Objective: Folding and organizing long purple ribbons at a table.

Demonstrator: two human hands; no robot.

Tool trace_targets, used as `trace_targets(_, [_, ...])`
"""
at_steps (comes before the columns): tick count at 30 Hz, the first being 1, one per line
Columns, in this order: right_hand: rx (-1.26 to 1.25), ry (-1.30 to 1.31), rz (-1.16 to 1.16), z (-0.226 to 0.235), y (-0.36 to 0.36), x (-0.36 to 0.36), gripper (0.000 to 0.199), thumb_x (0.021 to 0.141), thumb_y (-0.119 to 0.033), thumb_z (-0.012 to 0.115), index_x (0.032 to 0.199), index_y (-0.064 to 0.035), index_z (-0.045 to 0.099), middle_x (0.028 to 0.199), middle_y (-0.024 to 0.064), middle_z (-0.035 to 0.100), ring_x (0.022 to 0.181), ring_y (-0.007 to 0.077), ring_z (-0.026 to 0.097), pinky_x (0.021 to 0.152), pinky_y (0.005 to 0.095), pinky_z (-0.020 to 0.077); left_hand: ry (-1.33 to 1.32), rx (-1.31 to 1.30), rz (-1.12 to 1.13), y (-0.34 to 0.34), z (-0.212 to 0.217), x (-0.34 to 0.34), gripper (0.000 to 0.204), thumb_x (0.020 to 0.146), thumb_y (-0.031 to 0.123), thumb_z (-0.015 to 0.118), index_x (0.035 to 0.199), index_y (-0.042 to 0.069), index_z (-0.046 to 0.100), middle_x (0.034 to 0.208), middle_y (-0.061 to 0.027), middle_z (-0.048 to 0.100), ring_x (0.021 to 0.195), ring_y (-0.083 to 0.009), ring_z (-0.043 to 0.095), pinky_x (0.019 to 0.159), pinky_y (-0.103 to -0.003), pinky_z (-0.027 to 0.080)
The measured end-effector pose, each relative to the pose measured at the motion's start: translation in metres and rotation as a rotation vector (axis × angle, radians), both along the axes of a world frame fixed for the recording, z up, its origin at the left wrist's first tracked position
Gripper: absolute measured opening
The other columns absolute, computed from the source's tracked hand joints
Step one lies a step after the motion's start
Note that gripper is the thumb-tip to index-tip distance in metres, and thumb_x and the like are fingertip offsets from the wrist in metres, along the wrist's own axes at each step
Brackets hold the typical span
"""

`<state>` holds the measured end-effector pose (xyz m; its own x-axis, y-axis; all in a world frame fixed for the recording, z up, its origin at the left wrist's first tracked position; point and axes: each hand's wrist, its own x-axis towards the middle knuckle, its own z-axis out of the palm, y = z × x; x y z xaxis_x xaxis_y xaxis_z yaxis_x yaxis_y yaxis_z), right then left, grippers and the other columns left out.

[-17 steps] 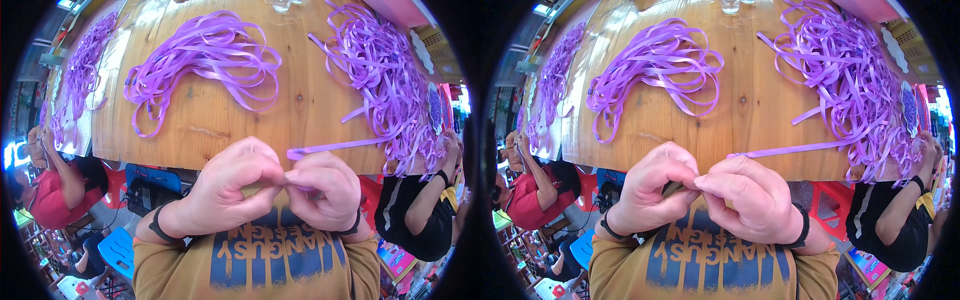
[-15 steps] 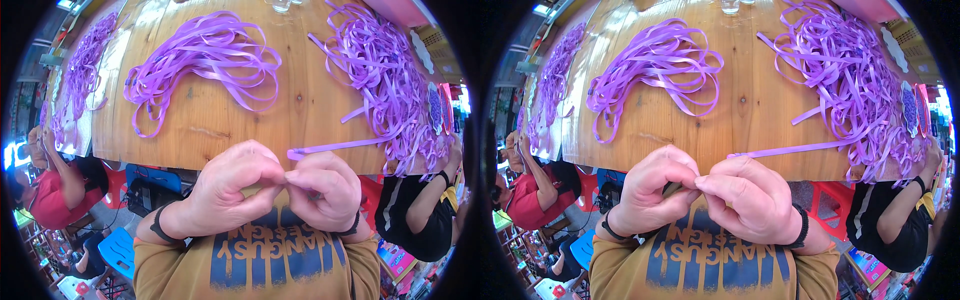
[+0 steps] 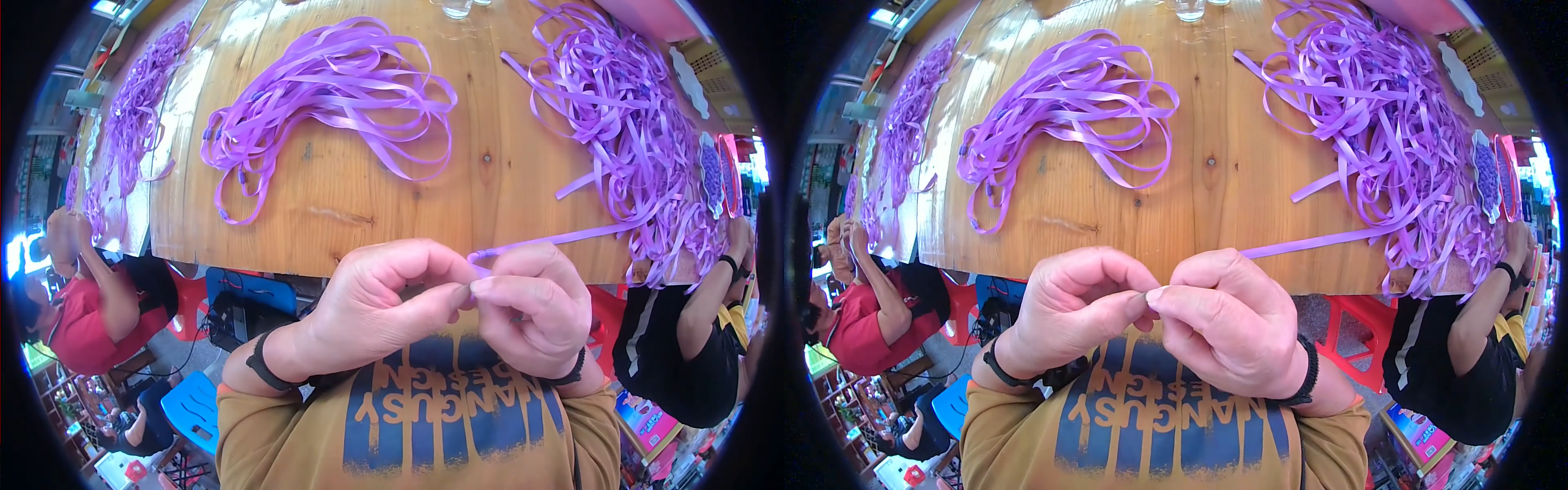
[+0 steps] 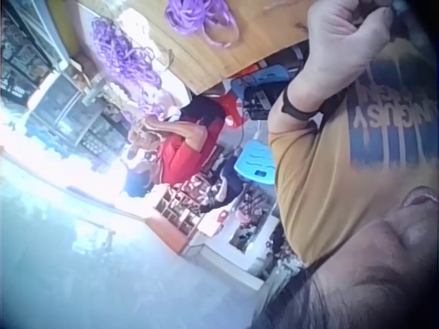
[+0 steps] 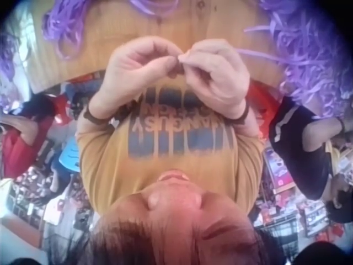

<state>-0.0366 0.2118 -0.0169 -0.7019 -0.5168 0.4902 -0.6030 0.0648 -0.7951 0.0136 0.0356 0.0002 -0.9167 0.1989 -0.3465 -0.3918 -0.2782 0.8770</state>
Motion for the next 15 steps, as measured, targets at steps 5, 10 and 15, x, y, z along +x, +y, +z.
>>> trace_targets(5, [-0.016,0.018,0.004,-0.002,-0.001,-0.004,0.027,0.062,0.012,0.067,0.085,-0.0009,0.063,0.071,0.0065,0.055,0.056,0.0153,0.053,0.047,0.0244,0.0417,0.137,-0.204,-0.027,0.000,-0.004,-0.002,0.008,0.082,-0.001,0.056,0.090,-0.003,0.058,0.083,-0.0034,0.061,0.074,-0.0071,0.057,0.066,-0.020,0.046])
trace_targets(10, [0.181,-0.065,0.003,0.004,0.001,0.000,0.020,0.064,0.001,0.073,0.080,-0.0063,0.064,0.067,0.0062,0.061,0.052,0.0182,0.055,0.053,0.0267,0.0444,0.278,-0.422,-0.028,-0.004,-0.006,-0.002,0.009,0.074,-0.006,0.056,0.082,-0.002,0.058,0.075,-0.0048,0.059,0.069,-0.0106,0.056,0.061,-0.023,0.044])
trace_targets(15, [0.188,-0.072,-0.006,0.003,-0.001,0.000,0.018,0.063,-0.001,0.073,0.078,-0.0057,0.064,0.066,0.0062,0.060,0.052,0.0194,0.056,0.054,0.0283,0.0456,0.517,-0.572,0.019,-0.008,-0.011,0.000,0.011,0.068,-0.008,0.057,0.078,-0.001,0.056,0.070,-0.0077,0.057,0.063,-0.0150,0.055,0.057,-0.025,0.042])
